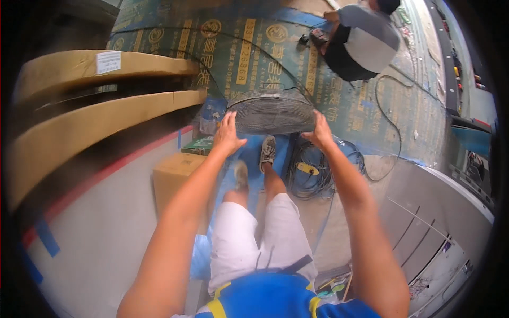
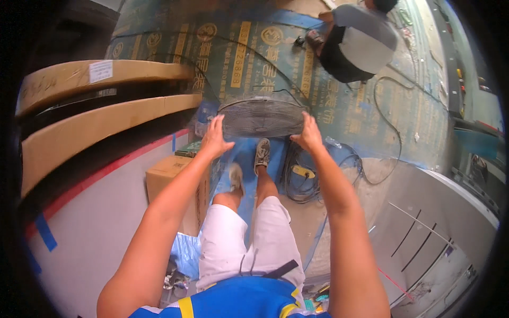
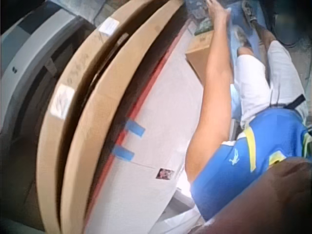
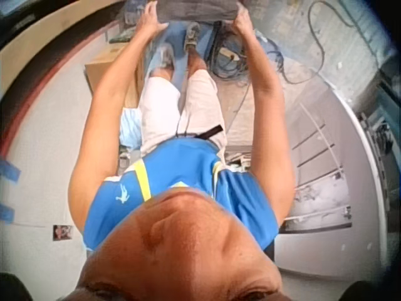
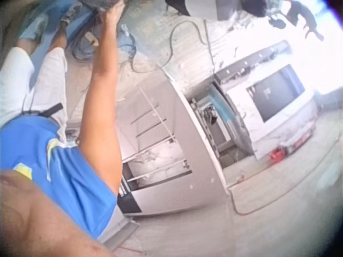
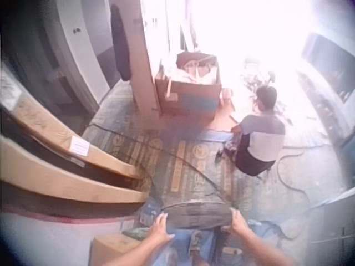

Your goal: The person assembles metal frame components by positioning structural pieces, retrieving screws from a plastic bag, and securing the joints using a power drill.

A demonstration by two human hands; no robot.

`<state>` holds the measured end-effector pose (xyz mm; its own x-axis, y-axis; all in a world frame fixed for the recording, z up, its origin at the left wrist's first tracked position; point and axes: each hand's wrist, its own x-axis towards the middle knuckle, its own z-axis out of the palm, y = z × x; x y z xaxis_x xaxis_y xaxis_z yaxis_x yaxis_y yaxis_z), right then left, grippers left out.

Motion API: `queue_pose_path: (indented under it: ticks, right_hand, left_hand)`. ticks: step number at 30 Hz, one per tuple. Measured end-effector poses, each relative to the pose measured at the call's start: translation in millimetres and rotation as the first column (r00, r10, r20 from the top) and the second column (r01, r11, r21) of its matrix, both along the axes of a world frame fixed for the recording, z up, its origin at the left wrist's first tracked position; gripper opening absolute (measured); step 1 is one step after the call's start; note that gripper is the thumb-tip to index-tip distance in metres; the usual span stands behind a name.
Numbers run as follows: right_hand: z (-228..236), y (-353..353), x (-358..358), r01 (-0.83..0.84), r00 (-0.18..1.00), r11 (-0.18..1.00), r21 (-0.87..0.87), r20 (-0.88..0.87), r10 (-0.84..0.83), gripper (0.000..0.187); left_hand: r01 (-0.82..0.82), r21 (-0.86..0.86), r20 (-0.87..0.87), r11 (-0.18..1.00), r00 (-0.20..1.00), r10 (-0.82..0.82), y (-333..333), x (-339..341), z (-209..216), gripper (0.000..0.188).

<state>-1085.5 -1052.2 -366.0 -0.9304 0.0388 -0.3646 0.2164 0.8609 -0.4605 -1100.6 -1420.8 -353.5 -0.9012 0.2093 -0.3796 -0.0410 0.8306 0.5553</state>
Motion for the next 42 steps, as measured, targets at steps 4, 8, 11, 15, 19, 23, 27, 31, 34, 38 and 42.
queue_pose_path:
  ticks: [4, 8, 11, 15, 19, 23, 27, 31, 34, 38, 42]
  right_hand:
    - [-40.7, 7.0, -53.8, -0.141, 0.99, 0.986, 0.091, 0.036, 0.138, 0.122]
    - [-64.6, 23.2, -89.8, -0.234, 0.963, 0.96, -0.153, 0.101, 0.25, 0.12]
    - [-72.2, 27.7, -95.9, -0.203, 0.963, 0.961, -0.189, 0.137, 0.231, 0.117]
    - [-56.2, 10.2, -116.8, -0.22, 0.956, 0.956, -0.196, 0.154, 0.252, 0.112]
    - [-51.8, -4.6, -163.7, -0.342, 0.936, 0.919, -0.197, 0.016, 0.351, 0.107]
    - [-57.1, -61.7, -224.1, -0.377, 0.92, 0.91, -0.175, 0.04, 0.389, 0.108]
    - [-75.8, -106.6, -268.2, -0.501, 0.865, 0.86, -0.1, -0.073, 0.496, 0.113]
    - [-82.2, -115.3, -307.6, -0.624, 0.775, 0.781, 0.008, -0.126, 0.62, 0.117]
    - [-101.3, -114.2, -309.3, -0.598, 0.787, 0.795, 0.107, -0.112, 0.607, 0.118]
    - [-93.1, -103.9, -298.8, -0.6, 0.78, 0.791, 0.116, -0.131, 0.611, 0.091]
    - [-109.7, -93.4, -228.0, -0.081, 0.913, 0.994, -0.076, -0.407, 0.043, 0.102]
  left_hand:
    - [0.07, -0.051, 0.02, 0.996, 0.997, -0.07, 23.3, -68.4, -40.6, 0.113]
    - [0.246, -0.046, 0.04, 0.968, 0.969, -0.244, 30.0, -104.1, -79.3, 0.117]
    - [0.259, 0.129, 0.081, 0.957, 0.959, -0.271, 23.0, -117.3, -92.3, 0.116]
    - [0.284, 0.105, 0.117, 0.953, 0.948, -0.295, 14.9, -129.0, -83.4, 0.116]
    - [0.217, 0.021, 0.14, 0.976, 0.966, -0.217, -1.9, -146.4, -69.8, 0.117]
    - [0.096, -0.104, -0.021, 0.99, 0.995, -0.098, -51.7, -166.7, -67.3, 0.117]
    - [0.011, -0.133, -0.063, 0.991, 0.998, -0.02, -88.5, -188.5, -74.0, 0.12]
    - [-0.057, -0.121, -0.079, 0.991, 0.996, 0.048, -99.9, -200.7, -82.8, 0.119]
    - [-0.087, -0.112, -0.06, 0.99, 0.995, 0.081, -91.3, -204.1, -87.9, 0.117]
    - [-0.083, -0.07, -0.025, 0.994, 0.996, 0.082, -91.3, -204.6, -85.0, 0.117]
    - [-0.085, -0.099, 0.0, 0.991, 0.996, 0.086, -103.0, -207.1, -84.7, 0.118]
